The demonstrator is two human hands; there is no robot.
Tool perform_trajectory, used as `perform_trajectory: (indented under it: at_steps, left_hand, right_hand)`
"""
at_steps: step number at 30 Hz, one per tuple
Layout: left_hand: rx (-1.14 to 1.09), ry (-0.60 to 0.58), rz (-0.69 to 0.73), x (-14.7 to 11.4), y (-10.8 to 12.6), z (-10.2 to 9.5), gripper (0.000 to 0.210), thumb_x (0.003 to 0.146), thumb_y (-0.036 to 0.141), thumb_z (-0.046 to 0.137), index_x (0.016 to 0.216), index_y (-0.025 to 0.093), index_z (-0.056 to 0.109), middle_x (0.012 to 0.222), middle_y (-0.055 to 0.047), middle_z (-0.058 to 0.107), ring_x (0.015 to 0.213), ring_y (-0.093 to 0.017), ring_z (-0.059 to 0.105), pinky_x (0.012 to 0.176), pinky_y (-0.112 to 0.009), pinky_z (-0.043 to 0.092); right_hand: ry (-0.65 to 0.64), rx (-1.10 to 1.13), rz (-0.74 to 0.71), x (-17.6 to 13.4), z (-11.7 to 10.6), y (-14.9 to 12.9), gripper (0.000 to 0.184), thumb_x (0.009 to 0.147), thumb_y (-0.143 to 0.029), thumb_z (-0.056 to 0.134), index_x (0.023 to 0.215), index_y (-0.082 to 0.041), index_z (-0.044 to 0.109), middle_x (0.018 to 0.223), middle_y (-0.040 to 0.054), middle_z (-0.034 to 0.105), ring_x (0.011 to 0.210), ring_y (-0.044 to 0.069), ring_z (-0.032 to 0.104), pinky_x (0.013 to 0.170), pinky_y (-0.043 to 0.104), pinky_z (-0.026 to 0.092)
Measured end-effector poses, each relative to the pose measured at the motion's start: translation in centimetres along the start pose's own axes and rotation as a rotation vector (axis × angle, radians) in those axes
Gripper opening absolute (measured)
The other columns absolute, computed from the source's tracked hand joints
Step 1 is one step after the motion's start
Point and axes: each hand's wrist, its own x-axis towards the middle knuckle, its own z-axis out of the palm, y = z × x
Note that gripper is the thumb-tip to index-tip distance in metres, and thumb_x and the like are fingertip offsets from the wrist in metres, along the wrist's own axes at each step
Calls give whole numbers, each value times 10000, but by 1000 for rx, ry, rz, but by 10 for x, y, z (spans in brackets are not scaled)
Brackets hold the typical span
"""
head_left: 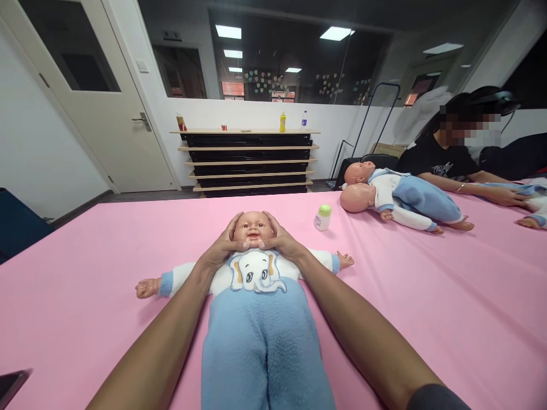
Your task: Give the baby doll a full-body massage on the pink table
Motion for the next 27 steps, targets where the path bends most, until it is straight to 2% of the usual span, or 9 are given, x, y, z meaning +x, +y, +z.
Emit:
perform_trajectory:
  at_steps: [5, 10, 13, 17, 23, 27]
  left_hand:
    - [-39, -26, -7, -1, 1, 0, 994, 645, 183, 764, 1481, 367, 259, 1559, -79, 292, 1321, -332, 456, 1086, -480, 398]
    - [99, 75, 45, 3, -5, 2, 1099, 583, 204, 838, 1497, 324, 239, 1535, -104, 329, 1313, -369, 449, 1082, -497, 397]
    - [125, 80, 50, 3, -4, 5, 1109, 579, 200, 848, 1498, 315, 238, 1530, -109, 333, 1314, -372, 446, 1079, -497, 397]
    - [84, 77, 45, 2, -2, 6, 1087, 587, 187, 840, 1494, 305, 253, 1524, -114, 342, 1313, -361, 450, 1088, -490, 389]
    - [-27, 68, 26, 3, -6, 2, 1045, 588, 150, 809, 1476, 331, 289, 1533, -100, 330, 1319, -353, 447, 1090, -490, 392]
    - [-29, 37, 11, 0, -3, 3, 1026, 608, 151, 792, 1477, 349, 282, 1551, -81, 305, 1345, -336, 421, 1100, -469, 386]
  right_hand:
    - [-38, 21, 11, -1, -1, -3, 1060, 583, -150, 814, 1476, -330, 271, 1483, 48, 376, 1300, 282, 469, 1087, 437, 407]
    - [80, -250, -74, 1, 1, 2, 1173, 540, -251, 890, 1500, -303, 217, 1507, 53, 333, 1352, 276, 399, 1138, 425, 325]
    - [78, -294, -84, 2, 2, 4, 1187, 543, -281, 892, 1508, -291, 199, 1494, 61, 356, 1348, 281, 403, 1129, 426, 336]
    - [53, -210, -40, -1, 3, 0, 1149, 577, -253, 868, 1508, -305, 197, 1494, 48, 364, 1346, 270, 411, 1133, 416, 338]
    - [-10, 27, 24, -4, 5, -6, 1112, 575, -144, 820, 1495, -324, 221, 1478, 50, 388, 1297, 278, 476, 1092, 433, 407]
    - [-11, 59, 29, -4, 6, -8, 1065, 566, -119, 795, 1472, -329, 274, 1464, 41, 404, 1299, 280, 473, 1091, 439, 411]
